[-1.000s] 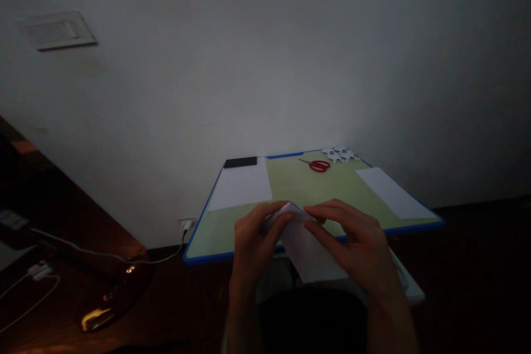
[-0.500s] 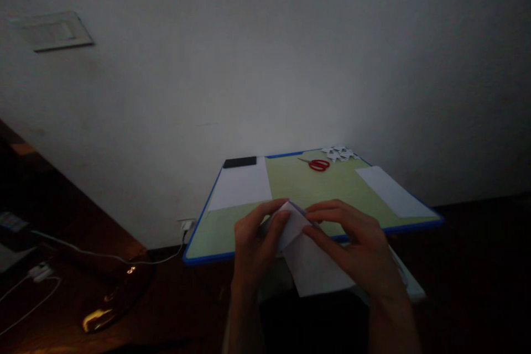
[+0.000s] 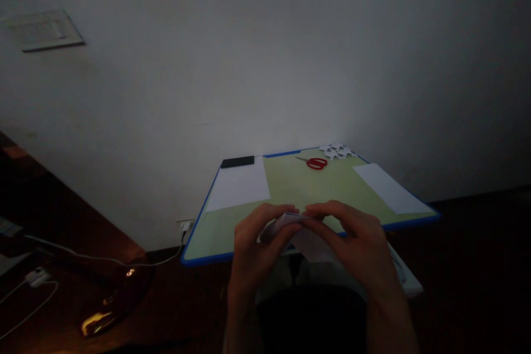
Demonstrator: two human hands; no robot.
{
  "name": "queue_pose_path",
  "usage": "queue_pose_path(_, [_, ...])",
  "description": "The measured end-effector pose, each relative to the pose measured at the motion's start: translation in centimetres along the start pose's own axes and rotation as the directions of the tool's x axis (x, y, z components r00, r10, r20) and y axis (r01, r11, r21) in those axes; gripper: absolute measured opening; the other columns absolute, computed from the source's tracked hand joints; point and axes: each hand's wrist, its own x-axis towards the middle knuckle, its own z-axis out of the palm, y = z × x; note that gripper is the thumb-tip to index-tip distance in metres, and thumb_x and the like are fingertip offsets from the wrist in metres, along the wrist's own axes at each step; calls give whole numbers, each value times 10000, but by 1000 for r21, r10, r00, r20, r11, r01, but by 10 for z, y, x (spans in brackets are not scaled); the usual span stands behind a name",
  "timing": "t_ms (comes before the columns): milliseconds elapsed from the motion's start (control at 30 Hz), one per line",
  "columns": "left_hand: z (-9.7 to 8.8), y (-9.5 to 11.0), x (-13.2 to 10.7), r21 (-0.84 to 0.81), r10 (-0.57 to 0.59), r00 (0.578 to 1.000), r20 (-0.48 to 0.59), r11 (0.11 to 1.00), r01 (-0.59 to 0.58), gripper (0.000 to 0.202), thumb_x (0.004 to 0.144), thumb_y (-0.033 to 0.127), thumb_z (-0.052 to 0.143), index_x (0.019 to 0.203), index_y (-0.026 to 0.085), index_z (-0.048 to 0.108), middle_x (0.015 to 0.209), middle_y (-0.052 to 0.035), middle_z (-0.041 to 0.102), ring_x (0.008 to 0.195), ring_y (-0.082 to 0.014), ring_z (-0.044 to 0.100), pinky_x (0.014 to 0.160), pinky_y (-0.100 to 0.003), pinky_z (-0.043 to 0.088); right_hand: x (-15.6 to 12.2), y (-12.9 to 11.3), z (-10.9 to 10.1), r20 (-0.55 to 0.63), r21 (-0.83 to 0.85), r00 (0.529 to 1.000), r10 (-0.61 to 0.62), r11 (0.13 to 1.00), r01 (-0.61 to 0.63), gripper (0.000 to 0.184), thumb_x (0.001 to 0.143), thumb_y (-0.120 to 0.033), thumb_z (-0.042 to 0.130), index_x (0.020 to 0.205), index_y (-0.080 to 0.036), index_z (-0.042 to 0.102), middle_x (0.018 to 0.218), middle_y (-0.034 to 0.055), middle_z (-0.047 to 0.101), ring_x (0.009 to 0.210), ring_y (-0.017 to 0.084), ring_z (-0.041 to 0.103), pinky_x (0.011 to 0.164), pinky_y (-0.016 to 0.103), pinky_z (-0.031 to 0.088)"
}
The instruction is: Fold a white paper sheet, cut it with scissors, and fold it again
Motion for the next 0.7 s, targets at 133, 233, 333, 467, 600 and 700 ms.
queue_pose_path(133, [1,0,0,27,23,1000,-14,999,-23,119,909,210,822,1018,235,780,889,4,823,771,-148,774,714,-241,618,2,-4,-2,51,-28,997,-66,997,68,157,927,-153,808,1041,-254,771,946,-35,809,862,138,766,825,235,598])
queue_pose_path(233, [2,0,-1,30,32,999,-26,999,-31,119,917,196,811,1017,248,775,898,18,823,775,-135,773,718,-230,617,2,-5,-3,63,-25,995,-72,997,73,193,921,-153,817,1073,-261,765,962,-42,805,869,128,759,830,232,589])
queue_pose_path(333, [4,0,-1,37,36,999,-35,999,-35,119,917,187,809,1008,253,769,898,29,821,776,-122,772,718,-213,610,1,-4,-3,68,-13,995,-75,997,76,212,925,-143,810,1092,-264,762,983,-43,806,883,126,756,839,241,585])
queue_pose_path(467, [5,0,0,66,46,998,-53,997,-42,110,930,178,793,1004,255,767,891,38,824,761,-112,775,707,-195,605,1,-5,-3,67,-15,994,-90,996,91,206,943,-139,786,1110,-256,756,983,-37,799,886,123,743,834,247,576])
queue_pose_path(600, [5,1,1,84,37,997,-70,996,-31,101,938,185,786,1011,253,773,889,39,831,746,-112,782,679,-181,603,2,-6,-4,76,-39,994,-77,996,80,173,955,-122,761,1077,-244,757,966,-29,789,873,119,731,821,244,570])
queue_pose_path(700, [6,0,1,83,28,997,-69,996,-22,82,939,188,785,993,249,776,888,38,836,751,-115,791,686,-179,610,3,-6,-4,85,-30,993,-79,996,82,178,959,-111,754,1080,-241,759,967,-22,787,874,125,733,819,247,574])
